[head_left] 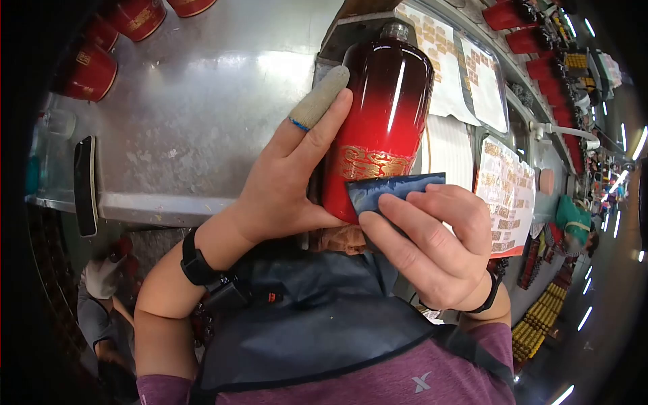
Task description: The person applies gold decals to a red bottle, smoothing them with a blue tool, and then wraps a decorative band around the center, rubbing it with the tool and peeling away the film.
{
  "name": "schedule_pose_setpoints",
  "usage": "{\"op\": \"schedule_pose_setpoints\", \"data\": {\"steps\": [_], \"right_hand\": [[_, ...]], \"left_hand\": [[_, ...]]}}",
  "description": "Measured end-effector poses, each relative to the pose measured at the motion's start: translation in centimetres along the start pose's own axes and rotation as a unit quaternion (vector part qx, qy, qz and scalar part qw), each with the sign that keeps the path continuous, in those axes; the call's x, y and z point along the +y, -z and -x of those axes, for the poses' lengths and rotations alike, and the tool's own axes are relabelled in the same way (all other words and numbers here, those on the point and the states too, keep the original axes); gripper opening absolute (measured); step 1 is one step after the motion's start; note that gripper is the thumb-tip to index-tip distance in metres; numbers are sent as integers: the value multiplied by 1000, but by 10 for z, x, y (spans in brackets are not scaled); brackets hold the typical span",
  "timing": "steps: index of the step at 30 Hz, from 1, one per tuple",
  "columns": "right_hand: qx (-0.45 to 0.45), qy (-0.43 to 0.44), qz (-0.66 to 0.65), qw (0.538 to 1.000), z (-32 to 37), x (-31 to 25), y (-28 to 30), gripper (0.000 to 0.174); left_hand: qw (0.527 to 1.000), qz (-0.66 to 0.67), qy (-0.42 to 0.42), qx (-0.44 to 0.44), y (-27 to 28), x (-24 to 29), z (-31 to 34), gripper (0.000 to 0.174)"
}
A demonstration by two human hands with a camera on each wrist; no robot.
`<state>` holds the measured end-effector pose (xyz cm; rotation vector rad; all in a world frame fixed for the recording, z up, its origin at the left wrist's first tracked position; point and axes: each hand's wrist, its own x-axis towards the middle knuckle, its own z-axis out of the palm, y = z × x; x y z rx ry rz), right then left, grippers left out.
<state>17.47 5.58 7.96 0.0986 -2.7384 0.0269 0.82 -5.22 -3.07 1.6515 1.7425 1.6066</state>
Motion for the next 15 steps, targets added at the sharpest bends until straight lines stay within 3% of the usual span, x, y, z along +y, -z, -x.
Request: {"op": "schedule_pose_setpoints", "data": {"steps": [13, 15], "right_hand": [[-13, -13, -46, 999, 2, -4, 8, 39], [27, 8, 6, 1000, -1, -2, 8, 39]], "left_hand": [[999, -30, -14, 21, -3, 0, 3, 108], [999, -32, -21, 27, -2, -1, 3, 108]]}}
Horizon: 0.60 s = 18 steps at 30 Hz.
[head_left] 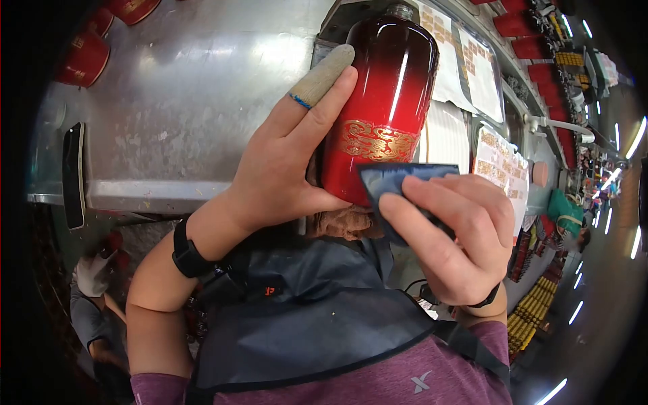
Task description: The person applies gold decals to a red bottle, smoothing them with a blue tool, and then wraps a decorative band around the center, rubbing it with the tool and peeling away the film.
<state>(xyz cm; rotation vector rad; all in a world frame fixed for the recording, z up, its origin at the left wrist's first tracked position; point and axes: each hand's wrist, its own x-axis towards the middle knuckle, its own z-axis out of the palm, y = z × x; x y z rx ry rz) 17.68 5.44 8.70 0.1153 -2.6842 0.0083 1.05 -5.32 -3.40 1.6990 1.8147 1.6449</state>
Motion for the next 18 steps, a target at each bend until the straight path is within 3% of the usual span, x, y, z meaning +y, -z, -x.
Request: {"op": "schedule_pose_setpoints", "data": {"steps": [5, 8, 14, 16, 18], "right_hand": [[-83, -19, -99, 991, -1, -6, 7, 40], [-20, 4, -8, 1000, -5, 4, 9, 42], [-56, -40, 4, 998, -11, 15, 3, 35], [-54, 20, -27, 998, -15, 7, 1, 41], [-49, 23, -26, 998, -14, 11, -1, 39]], "left_hand": [[1000, -8, -24, 10, -1, -7, 0, 106], [1000, -10, -12, 7, 0, -3, 1, 106], [1000, 5, 2, 3, 2, 1, -1, 107], [1000, -13, 1, -4, 3, -2, 0, 106], [1000, -8, 3, -9, 4, 1, -1, 107]]}}
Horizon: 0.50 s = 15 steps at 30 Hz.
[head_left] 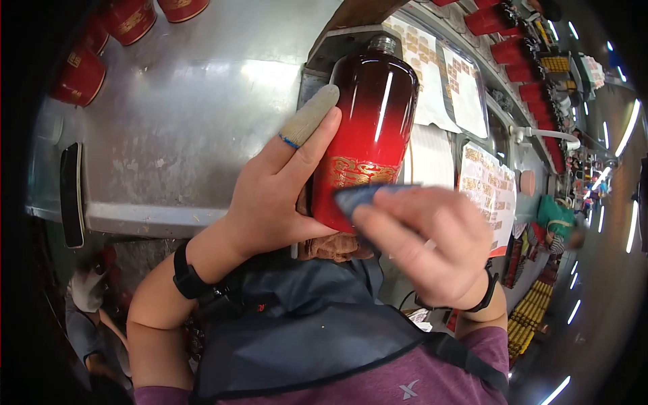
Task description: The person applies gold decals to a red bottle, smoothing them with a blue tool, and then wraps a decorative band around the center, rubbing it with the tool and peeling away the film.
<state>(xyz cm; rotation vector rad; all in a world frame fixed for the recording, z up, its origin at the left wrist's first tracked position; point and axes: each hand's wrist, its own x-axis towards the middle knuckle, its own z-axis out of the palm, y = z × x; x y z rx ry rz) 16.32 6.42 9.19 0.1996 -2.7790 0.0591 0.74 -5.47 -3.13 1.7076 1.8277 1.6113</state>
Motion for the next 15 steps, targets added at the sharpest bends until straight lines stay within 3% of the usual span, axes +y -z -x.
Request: {"op": "schedule_pose_setpoints", "data": {"steps": [2, 4, 7, 15], "right_hand": [[16, -20, 27, 999, 1, 12, 3, 37], [12, 16, 11, 1000, -2, -2, -2, 36], [29, -40, -20, 999, 1, 2, 2, 37], [21, -38, -7, 999, 11, 6, 4, 44]], "left_hand": [[1000, 5, 1, -3, -1, 2, -1, 107], [1000, 9, 11, -10, 0, 3, 0, 109], [998, 30, 40, -41, 2, 6, 3, 111], [997, 21, 26, -68, 2, 1, 4, 120]]}}
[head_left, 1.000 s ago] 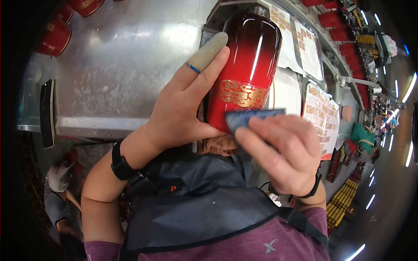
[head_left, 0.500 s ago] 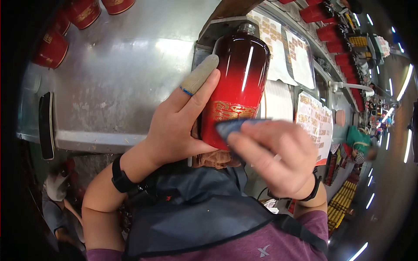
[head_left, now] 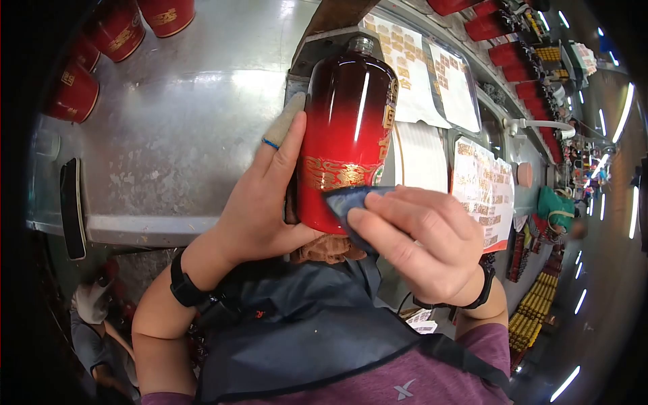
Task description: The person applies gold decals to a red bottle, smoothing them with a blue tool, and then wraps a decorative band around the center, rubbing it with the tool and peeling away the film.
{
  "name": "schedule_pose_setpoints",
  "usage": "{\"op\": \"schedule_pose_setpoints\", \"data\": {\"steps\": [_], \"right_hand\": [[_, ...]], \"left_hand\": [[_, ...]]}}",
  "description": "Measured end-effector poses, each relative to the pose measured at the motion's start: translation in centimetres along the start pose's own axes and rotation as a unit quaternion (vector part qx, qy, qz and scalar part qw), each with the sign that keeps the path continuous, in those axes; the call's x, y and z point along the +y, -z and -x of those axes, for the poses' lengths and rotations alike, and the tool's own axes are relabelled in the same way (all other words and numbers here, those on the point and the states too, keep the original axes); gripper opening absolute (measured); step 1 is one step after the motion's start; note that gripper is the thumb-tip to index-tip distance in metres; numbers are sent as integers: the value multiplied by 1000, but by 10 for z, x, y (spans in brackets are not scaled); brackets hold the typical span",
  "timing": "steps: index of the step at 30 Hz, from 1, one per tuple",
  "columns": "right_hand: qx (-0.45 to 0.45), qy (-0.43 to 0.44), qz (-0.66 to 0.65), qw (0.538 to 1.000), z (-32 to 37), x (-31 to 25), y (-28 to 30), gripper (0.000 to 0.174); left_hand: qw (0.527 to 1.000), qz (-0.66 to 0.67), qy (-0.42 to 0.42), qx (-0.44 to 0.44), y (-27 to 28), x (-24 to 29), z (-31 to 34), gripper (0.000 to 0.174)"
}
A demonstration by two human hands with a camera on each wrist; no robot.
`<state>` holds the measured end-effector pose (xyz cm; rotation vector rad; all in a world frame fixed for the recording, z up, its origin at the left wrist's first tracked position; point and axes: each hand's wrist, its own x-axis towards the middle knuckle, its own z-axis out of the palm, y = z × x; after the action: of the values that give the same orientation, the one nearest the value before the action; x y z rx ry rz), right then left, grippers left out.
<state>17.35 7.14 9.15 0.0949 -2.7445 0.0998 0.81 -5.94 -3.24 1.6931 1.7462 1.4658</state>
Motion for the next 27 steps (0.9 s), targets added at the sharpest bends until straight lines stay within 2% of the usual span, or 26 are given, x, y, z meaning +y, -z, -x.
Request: {"op": "schedule_pose_setpoints", "data": {"steps": [9, 11, 12, 15, 19, 21, 23, 25, 27], "right_hand": [[6, 3, 30, 1000, -2, 10, 1, 39], [25, 34, 18, 999, -3, 2, -3, 40], [-18, 15, -16, 1000, -5, -6, 3, 41], [18, 14, 28, 999, -6, 19, 0, 42], [21, 22, -39, 999, -8, 9, -4, 42], [13, -4, 25, 1000, -11, 24, 6, 41], [23, 17, -12, 1000, -6, 14, -5, 39], [34, 76, -11, 996, 6, -10, -17, 38], [5, 92, -60, 994, 7, -17, -11, 35]], "left_hand": [[1000, -10, -4, 1, 0, 0, 0, 121], [1000, -10, -3, 1, 0, 0, -1, 122], [1000, -15, -4, 1, 1, 0, -1, 122], [1000, -22, -4, 0, 0, 0, 1, 121], [1000, -30, 0, 2, 0, -1, 1, 120], [1000, -24, 1, 2, -1, -1, 1, 119], [1000, -19, 4, 4, -1, -1, 3, 119], [999, 25, 34, -9, -1, -2, 3, 116], [1000, 2, 22, -10, 0, -1, 1, 117]]}}
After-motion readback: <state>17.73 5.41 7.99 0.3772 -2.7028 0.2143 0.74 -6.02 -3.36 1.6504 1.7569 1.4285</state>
